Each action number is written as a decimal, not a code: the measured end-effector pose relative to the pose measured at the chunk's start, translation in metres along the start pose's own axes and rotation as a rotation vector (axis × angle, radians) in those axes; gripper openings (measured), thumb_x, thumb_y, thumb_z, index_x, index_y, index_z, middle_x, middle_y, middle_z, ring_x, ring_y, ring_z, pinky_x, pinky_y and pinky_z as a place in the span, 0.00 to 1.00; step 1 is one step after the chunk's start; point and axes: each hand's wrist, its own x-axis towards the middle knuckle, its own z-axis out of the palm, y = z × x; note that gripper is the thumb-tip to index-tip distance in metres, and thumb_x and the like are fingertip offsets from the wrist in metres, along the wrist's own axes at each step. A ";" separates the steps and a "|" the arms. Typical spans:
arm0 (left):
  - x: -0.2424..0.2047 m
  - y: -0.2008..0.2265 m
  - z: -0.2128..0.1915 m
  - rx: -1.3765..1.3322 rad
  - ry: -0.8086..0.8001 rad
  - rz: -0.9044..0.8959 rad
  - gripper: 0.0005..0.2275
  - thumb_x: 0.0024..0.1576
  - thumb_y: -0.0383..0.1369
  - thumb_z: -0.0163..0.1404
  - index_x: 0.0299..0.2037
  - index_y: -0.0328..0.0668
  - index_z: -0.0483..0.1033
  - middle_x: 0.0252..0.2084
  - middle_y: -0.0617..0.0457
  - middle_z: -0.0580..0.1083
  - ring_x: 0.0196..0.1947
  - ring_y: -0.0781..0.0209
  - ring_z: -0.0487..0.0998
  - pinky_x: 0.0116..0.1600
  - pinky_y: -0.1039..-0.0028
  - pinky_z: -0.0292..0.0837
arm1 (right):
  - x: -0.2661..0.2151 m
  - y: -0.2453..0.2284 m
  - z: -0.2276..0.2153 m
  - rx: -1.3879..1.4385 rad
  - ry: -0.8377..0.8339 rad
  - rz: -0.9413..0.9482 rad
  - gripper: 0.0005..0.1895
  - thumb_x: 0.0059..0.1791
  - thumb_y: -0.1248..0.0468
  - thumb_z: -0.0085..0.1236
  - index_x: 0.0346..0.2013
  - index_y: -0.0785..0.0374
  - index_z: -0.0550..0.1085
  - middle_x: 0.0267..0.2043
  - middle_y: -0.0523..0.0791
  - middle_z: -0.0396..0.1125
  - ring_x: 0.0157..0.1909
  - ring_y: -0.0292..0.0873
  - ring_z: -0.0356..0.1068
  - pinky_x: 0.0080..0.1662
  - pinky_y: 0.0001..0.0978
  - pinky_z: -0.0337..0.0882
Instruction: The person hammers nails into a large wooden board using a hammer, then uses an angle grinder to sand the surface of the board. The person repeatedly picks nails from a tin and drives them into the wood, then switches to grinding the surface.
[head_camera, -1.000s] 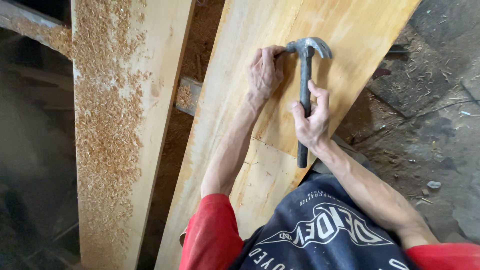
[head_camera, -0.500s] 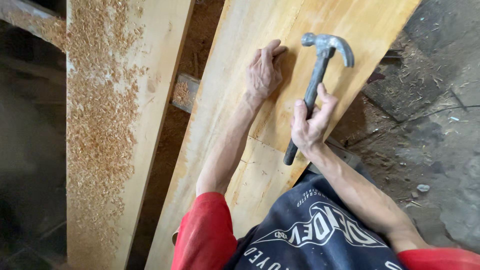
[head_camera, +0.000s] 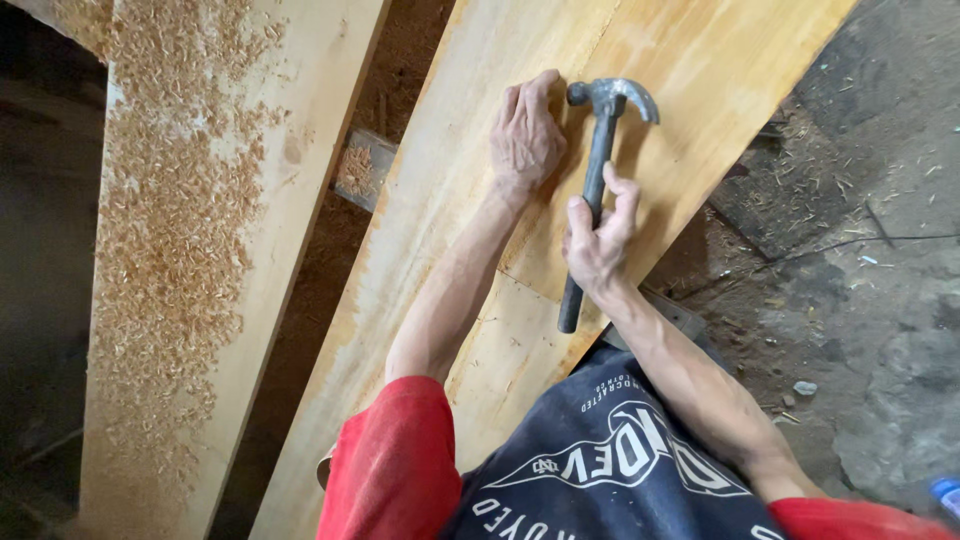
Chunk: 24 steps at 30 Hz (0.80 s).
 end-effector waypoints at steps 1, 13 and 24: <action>0.003 -0.004 0.001 0.011 0.011 0.003 0.17 0.58 0.31 0.57 0.55 0.44 0.67 0.46 0.51 0.76 0.46 0.51 0.76 0.51 0.66 0.74 | 0.002 -0.004 0.004 0.137 -0.009 0.179 0.27 0.55 0.69 0.49 0.66 0.55 0.51 0.27 0.39 0.58 0.18 0.32 0.53 0.20 0.28 0.55; -0.007 -0.020 0.003 -0.021 -0.057 -0.083 0.16 0.56 0.22 0.47 0.55 0.40 0.67 0.47 0.48 0.74 0.47 0.48 0.74 0.54 0.64 0.73 | -0.007 -0.004 0.011 0.194 0.069 -0.064 0.26 0.61 0.66 0.46 0.69 0.52 0.48 0.24 0.37 0.54 0.19 0.30 0.54 0.22 0.24 0.57; -0.007 -0.037 0.023 -0.276 0.069 -0.313 0.14 0.58 0.20 0.41 0.53 0.40 0.68 0.44 0.47 0.77 0.43 0.51 0.80 0.51 0.65 0.77 | 0.001 -0.008 0.009 -0.134 -0.054 -0.043 0.23 0.57 0.68 0.49 0.65 0.62 0.54 0.35 0.41 0.62 0.21 0.33 0.62 0.21 0.27 0.64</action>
